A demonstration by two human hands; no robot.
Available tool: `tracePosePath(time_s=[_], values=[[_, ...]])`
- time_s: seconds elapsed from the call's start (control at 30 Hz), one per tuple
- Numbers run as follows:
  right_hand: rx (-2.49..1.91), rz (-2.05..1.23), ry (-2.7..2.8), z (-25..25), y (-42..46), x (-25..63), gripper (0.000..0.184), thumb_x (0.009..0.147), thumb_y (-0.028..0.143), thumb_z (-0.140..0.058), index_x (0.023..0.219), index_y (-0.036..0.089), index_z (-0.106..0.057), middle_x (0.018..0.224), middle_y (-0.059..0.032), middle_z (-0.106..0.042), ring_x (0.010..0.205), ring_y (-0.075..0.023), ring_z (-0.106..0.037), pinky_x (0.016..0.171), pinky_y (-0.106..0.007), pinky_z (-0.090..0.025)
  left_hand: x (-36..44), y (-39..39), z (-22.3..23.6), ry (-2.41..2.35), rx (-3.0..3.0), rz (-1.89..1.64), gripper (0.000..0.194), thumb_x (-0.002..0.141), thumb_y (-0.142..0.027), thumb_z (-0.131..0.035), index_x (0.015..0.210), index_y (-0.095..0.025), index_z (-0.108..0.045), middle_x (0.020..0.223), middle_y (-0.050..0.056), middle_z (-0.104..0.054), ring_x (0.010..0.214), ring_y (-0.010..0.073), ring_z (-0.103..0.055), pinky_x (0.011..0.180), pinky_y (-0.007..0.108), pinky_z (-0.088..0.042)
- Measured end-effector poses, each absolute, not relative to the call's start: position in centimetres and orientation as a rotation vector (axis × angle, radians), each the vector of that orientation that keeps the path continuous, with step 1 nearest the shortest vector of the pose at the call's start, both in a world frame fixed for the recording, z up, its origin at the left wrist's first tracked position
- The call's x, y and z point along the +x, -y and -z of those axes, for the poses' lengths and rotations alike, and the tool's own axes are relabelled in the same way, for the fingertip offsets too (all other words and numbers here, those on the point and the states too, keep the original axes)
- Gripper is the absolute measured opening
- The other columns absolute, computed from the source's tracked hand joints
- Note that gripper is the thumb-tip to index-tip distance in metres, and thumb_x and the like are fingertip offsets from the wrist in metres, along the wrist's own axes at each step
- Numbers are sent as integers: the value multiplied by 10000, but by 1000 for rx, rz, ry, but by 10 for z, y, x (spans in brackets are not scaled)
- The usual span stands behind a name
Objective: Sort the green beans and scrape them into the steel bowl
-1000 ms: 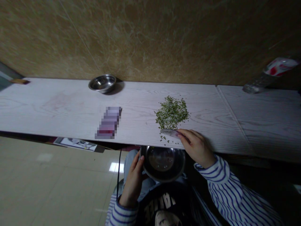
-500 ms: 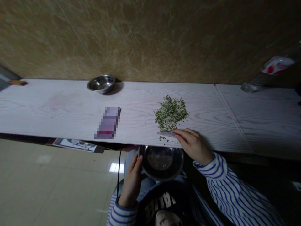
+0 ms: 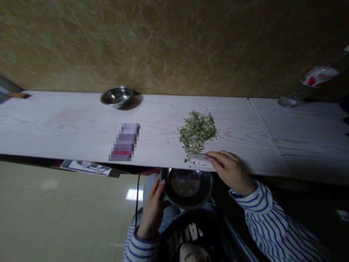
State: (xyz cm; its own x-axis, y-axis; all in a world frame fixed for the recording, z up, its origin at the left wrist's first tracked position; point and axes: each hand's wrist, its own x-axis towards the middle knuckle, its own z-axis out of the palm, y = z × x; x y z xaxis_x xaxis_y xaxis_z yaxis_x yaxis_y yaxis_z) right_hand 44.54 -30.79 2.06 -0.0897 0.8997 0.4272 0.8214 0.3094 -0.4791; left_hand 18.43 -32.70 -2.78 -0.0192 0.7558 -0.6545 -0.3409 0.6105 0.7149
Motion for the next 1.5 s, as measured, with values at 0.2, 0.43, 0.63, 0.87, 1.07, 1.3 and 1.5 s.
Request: tracePosePath(time_s=[0.2,0.43,0.63,0.87,1.07,1.3,1.5], values=[[-1548,-134,1913,-18,313,454,189,953,163,-562,1067,173,-713,941,-78,-765,864,-204,-711,810,-338,-577,185,328,30,-1316,393,-908,499,843,-373,-698,1336,-315,-642,1466,69,-585,1314,295,-556,685,284,-618],[-1514,-181,1921,-21,315,449,197,947,149,-561,1065,185,-715,924,-68,-763,851,-196,-713,803,-322,-578,185,329,30,-1325,408,-887,540,842,-387,-699,1370,-311,-610,1439,82,-605,1279,299,-584,640,276,-606],[-1535,-144,1888,-18,308,445,205,952,167,-550,1071,186,-716,943,-79,-770,864,-207,-721,815,-336,-586,183,331,27,-1324,428,-889,522,852,-400,-686,1363,-321,-617,1452,81,-594,1273,295,-587,678,295,-615],[-1600,-85,1847,-19,320,457,210,963,224,-531,1070,206,-711,959,-84,-780,870,-225,-733,803,-366,-599,183,331,28,-1321,424,-899,541,842,-402,-700,1370,-319,-614,1462,74,-585,1253,290,-598,716,310,-619],[-1648,25,1848,-21,342,446,213,966,214,-523,1078,209,-704,953,-81,-790,854,-225,-748,786,-359,-614,189,333,33,-1316,430,-895,505,861,-396,-682,1356,-322,-619,1510,53,-539,1298,297,-560,681,274,-602],[-1641,146,1807,-24,354,434,198,955,176,-536,1066,161,-699,946,-114,-794,828,-236,-764,773,-363,-630,197,337,27,-1322,431,-858,567,879,-370,-655,1430,-292,-547,1460,90,-589,1287,295,-571,721,282,-596],[-1724,164,1725,-19,363,421,219,948,199,-532,1076,184,-710,914,-105,-798,786,-255,-768,728,-381,-640,200,337,26,-1289,408,-875,593,872,-377,-663,1445,-293,-533,1451,87,-602,1251,289,-600,711,278,-591]])
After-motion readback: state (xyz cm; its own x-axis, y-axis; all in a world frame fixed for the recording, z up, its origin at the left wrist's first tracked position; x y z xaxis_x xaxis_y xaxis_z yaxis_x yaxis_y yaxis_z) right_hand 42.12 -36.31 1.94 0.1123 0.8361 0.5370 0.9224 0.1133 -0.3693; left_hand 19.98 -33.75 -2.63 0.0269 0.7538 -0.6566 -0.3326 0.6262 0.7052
